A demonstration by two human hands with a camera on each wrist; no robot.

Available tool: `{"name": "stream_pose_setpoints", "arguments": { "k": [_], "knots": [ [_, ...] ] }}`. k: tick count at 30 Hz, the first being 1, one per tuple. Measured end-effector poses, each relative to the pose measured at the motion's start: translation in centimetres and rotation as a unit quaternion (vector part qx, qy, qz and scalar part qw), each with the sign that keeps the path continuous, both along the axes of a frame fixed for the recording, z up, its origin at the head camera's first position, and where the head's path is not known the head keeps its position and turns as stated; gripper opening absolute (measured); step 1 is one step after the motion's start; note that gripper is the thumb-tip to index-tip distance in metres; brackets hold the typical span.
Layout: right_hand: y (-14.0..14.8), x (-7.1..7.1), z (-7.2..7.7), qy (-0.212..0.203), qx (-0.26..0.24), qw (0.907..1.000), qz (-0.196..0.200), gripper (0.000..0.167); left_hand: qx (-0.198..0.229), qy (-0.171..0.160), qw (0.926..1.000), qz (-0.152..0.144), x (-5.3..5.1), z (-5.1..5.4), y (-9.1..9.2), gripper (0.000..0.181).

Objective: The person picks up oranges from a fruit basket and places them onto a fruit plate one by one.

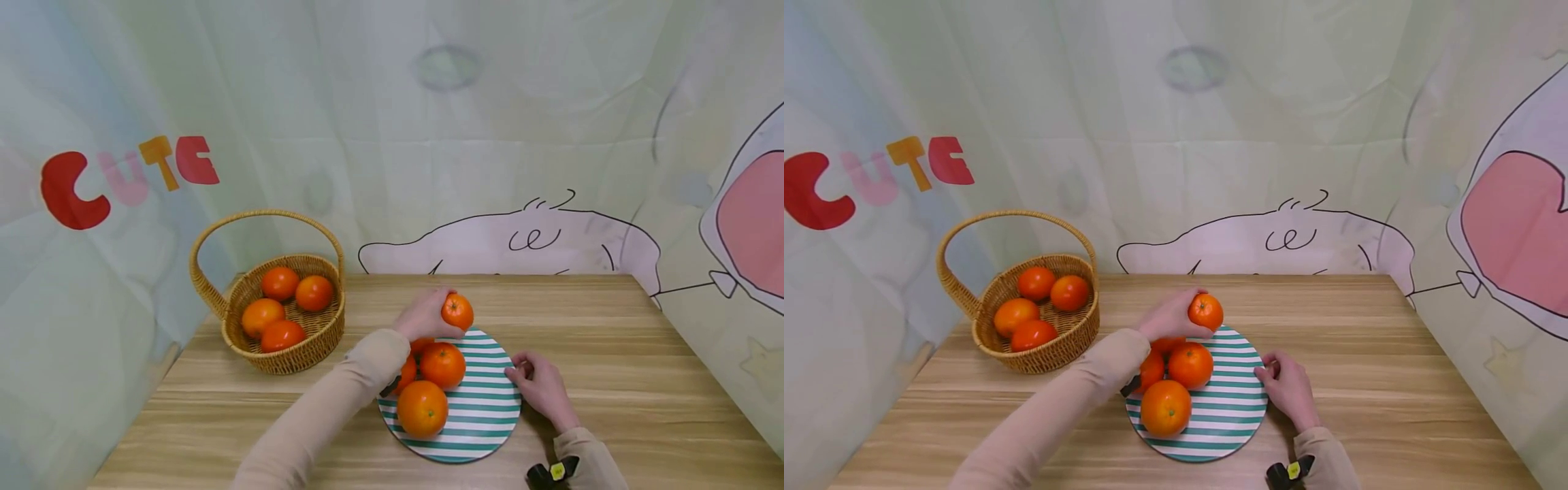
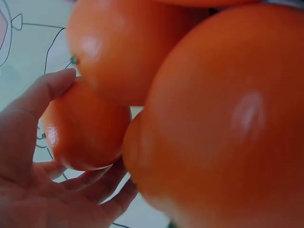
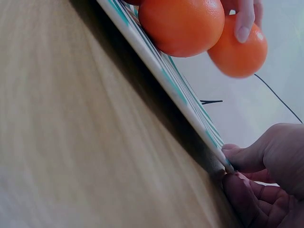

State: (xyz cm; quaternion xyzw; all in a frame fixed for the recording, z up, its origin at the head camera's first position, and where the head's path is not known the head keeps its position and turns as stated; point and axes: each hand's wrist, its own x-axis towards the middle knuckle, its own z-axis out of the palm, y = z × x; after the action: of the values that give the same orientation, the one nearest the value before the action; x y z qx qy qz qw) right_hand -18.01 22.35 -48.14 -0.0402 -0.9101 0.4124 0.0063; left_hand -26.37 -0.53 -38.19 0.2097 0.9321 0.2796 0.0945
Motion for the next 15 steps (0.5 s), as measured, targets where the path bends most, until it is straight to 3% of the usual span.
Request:
{"name": "stream_pose_setpoints", "arguments": {
  "k": [8, 15],
  "knots": [
    [0.0, 0.1, 0.1, 0.001, 0.000, 1.0000, 0.001, 0.025, -0.059, -0.004, 0.9982, 0.005, 0.4, -1.0, 0.8, 0.077],
    [0.0, 0.1, 0.0, 0.004, -0.001, 1.0000, 0.002, 0.025, -0.080, -0.012, 0.9967, 0.005, 0.7, -1.2, 1.1, 0.077]
  ]
}}
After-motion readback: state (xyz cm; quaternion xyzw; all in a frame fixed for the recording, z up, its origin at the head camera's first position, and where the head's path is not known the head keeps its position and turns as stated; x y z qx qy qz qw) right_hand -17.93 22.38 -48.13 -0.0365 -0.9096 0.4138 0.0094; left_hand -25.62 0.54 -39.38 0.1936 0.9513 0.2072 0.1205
